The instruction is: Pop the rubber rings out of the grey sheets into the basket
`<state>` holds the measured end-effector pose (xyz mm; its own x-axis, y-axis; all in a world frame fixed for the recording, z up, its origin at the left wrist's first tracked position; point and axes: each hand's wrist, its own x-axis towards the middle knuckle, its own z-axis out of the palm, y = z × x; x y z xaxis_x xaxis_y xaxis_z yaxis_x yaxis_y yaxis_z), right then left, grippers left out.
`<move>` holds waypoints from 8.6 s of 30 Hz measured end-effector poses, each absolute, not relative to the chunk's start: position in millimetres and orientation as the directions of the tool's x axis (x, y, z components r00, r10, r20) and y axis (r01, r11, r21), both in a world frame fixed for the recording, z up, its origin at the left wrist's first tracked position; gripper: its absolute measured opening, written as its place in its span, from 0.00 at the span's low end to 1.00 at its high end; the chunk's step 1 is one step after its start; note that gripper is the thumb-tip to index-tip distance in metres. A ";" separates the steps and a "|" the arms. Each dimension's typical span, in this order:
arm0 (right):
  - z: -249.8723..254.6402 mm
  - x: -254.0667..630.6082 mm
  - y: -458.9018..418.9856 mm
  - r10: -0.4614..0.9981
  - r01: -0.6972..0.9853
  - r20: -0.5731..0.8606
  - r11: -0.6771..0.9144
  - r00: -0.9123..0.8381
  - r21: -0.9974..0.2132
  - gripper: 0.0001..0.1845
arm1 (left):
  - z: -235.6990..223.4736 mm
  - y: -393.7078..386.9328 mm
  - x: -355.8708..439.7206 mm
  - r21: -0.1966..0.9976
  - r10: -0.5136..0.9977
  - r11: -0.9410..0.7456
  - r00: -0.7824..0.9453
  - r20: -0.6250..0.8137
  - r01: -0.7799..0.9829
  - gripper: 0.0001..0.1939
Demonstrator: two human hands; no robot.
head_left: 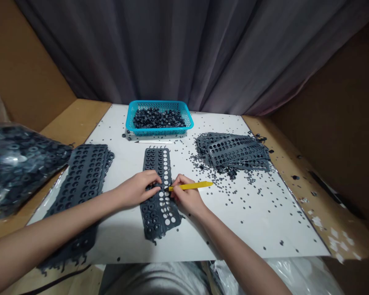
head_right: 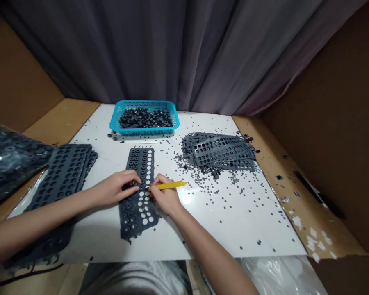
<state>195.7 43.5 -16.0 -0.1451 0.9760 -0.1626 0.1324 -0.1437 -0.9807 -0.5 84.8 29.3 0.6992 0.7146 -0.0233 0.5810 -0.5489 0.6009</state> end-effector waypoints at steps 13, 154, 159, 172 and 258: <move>-8.7 192.1 43.6 0.986 0.347 -0.096 -0.045 -0.133 -0.937 0.05 | 20.0 82.1 18.8 0.311 0.625 -0.718 0.773 -0.106 0.623 0.07; 14.3 182.6 42.6 0.978 -0.562 -0.193 -0.117 0.079 -0.819 0.19 | 20.3 38.6 67.6 0.863 0.931 0.298 -0.076 -0.358 -0.408 0.11; 12.9 183.3 43.0 0.973 -0.579 -0.215 -0.129 0.081 -0.805 0.18 | 21.2 35.6 65.8 0.860 0.927 0.306 -0.079 -0.367 -0.408 0.09; 15.6 182.3 42.0 0.974 -0.541 -0.209 -0.128 0.089 -0.831 0.20 | 15.1 40.5 64.2 0.924 0.953 0.269 -0.065 -0.297 -0.273 0.09; 15.4 345.7 133.0 0.874 0.615 0.409 0.174 0.264 -0.769 0.17 | 54.9 97.5 74.4 0.296 0.765 0.638 0.540 -0.352 -0.711 0.24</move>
<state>345.7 133.0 15.4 0.2644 0.8736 0.4085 0.6148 0.1737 -0.7693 74.4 97.5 54.9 0.5398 0.7646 -0.3521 -0.7106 0.6381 0.2963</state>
